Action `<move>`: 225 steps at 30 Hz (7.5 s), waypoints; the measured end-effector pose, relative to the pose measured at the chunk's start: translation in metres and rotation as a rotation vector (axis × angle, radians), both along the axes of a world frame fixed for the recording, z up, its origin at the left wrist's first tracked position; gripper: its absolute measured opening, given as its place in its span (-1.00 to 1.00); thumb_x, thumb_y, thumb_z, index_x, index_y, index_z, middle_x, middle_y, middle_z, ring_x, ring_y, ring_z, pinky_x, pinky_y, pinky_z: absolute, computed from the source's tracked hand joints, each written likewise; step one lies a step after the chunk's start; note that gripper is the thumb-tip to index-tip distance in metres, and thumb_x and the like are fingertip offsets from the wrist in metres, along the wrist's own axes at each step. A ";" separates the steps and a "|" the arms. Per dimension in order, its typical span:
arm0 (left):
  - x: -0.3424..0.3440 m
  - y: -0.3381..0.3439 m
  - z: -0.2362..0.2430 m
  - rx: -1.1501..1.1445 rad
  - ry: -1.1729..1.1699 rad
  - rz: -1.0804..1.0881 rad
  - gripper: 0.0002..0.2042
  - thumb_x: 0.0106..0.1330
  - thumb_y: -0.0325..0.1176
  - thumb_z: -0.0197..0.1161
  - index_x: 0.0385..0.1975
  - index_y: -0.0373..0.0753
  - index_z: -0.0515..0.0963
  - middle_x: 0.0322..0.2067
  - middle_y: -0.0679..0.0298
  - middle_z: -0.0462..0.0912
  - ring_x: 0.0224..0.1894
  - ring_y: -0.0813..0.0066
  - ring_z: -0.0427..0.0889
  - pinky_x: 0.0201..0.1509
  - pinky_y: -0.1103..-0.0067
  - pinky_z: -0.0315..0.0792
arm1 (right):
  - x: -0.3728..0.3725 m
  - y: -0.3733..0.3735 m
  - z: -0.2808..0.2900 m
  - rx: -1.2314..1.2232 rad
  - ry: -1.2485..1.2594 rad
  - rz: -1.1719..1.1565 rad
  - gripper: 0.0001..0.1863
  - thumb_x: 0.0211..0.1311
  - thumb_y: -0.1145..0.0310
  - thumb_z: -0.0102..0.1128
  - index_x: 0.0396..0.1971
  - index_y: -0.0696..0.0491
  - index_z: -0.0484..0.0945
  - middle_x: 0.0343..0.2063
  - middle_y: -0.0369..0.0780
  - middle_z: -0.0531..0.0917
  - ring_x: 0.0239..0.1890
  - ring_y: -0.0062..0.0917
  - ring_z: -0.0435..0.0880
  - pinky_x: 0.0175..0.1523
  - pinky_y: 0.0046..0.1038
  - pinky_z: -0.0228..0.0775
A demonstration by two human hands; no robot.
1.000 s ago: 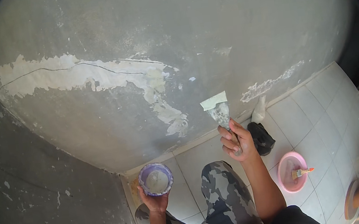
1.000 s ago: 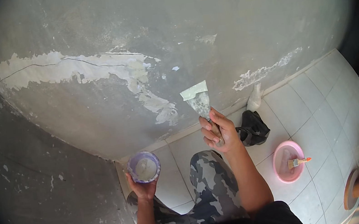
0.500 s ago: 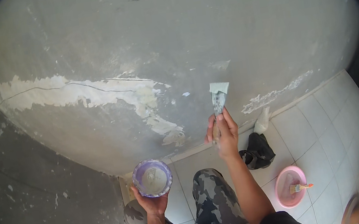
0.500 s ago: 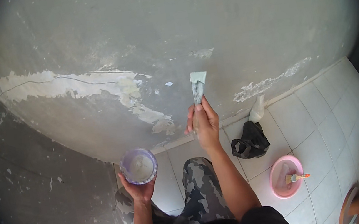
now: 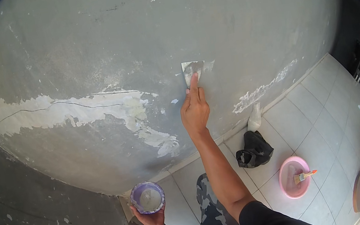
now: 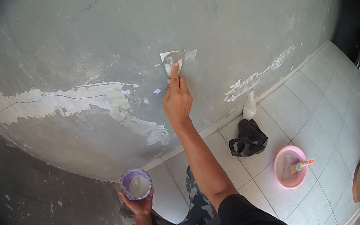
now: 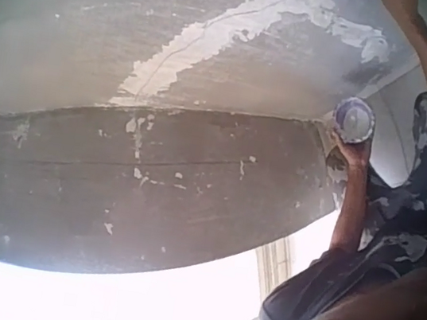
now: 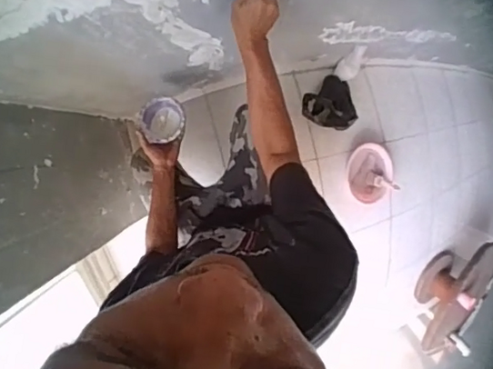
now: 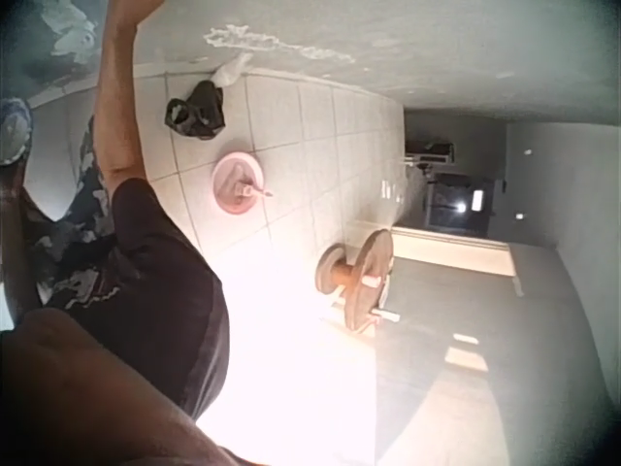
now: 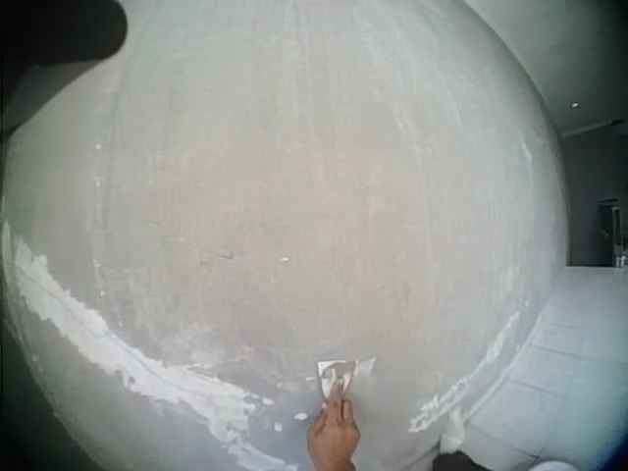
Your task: Applying putty or wall filler to repair a crack in a wall using a putty knife and a mixing bowl.
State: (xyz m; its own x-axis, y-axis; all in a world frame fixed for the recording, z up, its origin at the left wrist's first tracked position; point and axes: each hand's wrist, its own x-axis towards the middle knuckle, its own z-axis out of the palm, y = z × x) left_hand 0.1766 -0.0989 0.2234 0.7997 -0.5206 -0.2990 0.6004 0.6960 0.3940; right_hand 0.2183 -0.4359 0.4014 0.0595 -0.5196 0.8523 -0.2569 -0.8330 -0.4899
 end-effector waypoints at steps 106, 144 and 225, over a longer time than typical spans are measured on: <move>0.026 0.026 -0.035 -0.017 0.026 -0.002 -0.22 0.22 0.46 0.07 0.34 0.07 0.35 0.29 0.30 0.44 0.29 0.16 0.46 0.15 0.10 0.51 | -0.022 0.044 0.026 0.005 0.212 0.075 -0.36 0.36 0.52 0.12 0.43 0.07 0.24 -0.42 -0.11 0.62 -0.53 -0.20 0.65 -0.44 -0.25 0.50; 0.032 0.037 -0.042 0.025 0.075 0.056 -0.19 0.14 0.48 0.14 0.32 0.09 0.36 0.28 0.30 0.44 0.29 0.14 0.44 0.12 0.09 0.50 | -0.045 0.060 0.072 0.012 0.432 0.075 -0.49 0.32 0.47 0.16 0.29 0.04 0.46 -0.42 -0.08 0.68 -0.45 -0.14 0.70 -0.37 -0.19 0.54; 0.024 0.019 -0.028 0.011 0.007 0.000 -0.22 0.22 0.44 0.10 0.34 0.09 0.33 0.31 0.31 0.42 0.31 0.17 0.42 0.19 0.10 0.44 | -0.074 0.071 -0.003 0.236 0.542 0.189 -0.43 0.32 0.51 0.14 0.35 0.05 0.37 -0.41 -0.02 0.68 -0.38 -0.07 0.71 -0.29 -0.13 0.54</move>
State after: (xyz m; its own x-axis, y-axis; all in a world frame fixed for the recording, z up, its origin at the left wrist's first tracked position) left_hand 0.2004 -0.0803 0.1952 0.7975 -0.5173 -0.3105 0.6032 0.6916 0.3973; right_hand 0.1447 -0.3644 0.3979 0.5613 -0.6283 0.5387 -0.3792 -0.7738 -0.5074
